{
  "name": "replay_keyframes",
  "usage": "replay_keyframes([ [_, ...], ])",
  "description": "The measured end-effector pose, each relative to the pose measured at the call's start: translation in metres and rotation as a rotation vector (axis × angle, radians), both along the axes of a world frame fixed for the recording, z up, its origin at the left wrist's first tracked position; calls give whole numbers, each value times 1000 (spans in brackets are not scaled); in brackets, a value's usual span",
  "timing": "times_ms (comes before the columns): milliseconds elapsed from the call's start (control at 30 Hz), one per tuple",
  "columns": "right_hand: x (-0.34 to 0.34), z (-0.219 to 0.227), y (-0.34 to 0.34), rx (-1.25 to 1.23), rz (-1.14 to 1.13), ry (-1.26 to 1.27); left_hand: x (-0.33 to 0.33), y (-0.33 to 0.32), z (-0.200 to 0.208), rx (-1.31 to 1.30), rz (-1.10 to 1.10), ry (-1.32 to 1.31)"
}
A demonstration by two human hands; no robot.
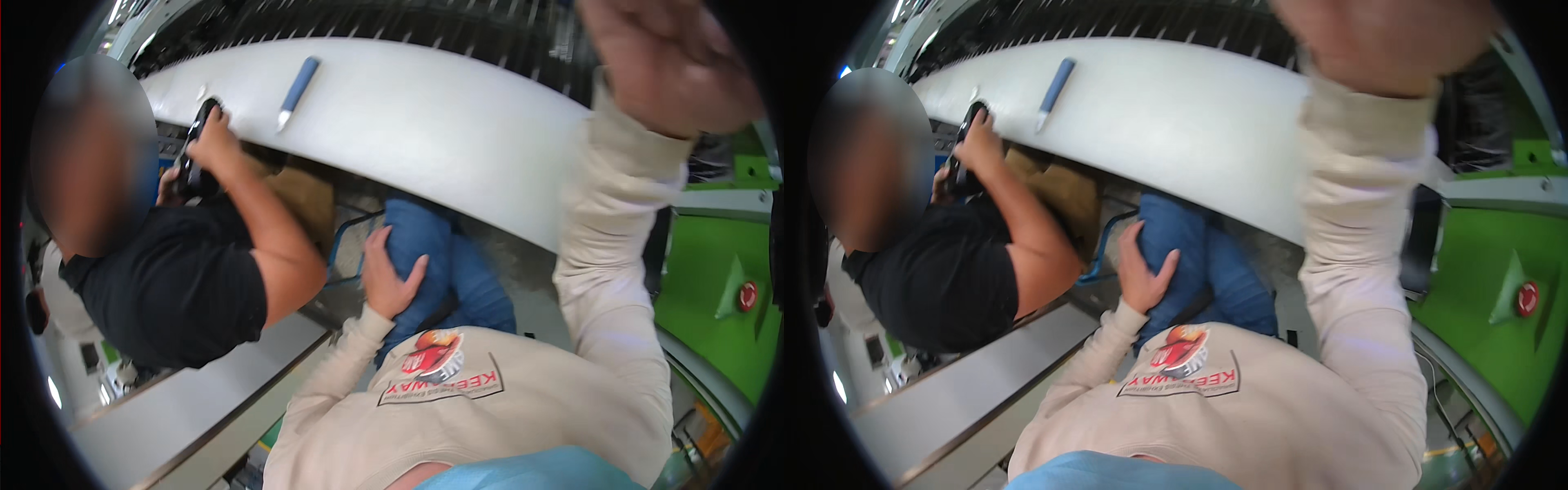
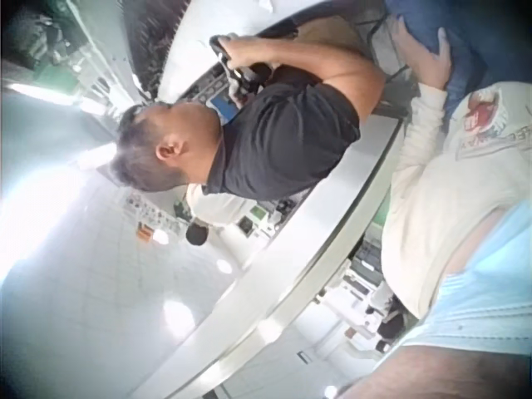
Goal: The person takes shoe soles and lasted shoes, attaches and presses the soles onto the shoes by hand, rubs the edges with a hand tool, and places the assembled shoes onto the conveyor belt.
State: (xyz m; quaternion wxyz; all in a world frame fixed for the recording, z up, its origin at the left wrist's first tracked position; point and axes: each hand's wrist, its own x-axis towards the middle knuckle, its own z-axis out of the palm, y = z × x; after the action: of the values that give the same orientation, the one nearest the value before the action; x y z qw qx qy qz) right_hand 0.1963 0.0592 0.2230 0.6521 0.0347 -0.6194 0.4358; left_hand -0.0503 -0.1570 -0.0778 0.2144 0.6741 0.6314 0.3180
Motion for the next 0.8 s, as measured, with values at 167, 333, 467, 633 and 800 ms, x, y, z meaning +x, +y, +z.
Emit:
replay_keyframes([
  [167, -17, 2, 9, -57, -87, -598, -9, -5, 2, 21, 10, 5],
  [333, -62, -47, 8, 295, -363, -1076, 4, 8, 9, 7, -30, -31],
  [467, -81, -55, 0, 315, -138, -1226, 14, 16, 17, -1, -62, -57],
  [633, -79, -54, -1, 347, -165, -1216, 24, 28, 19, -25, -91, -45],
  [800, -51, -35, 13, 180, -150, -985, 33, 45, 6, 11, -132, -38],
])
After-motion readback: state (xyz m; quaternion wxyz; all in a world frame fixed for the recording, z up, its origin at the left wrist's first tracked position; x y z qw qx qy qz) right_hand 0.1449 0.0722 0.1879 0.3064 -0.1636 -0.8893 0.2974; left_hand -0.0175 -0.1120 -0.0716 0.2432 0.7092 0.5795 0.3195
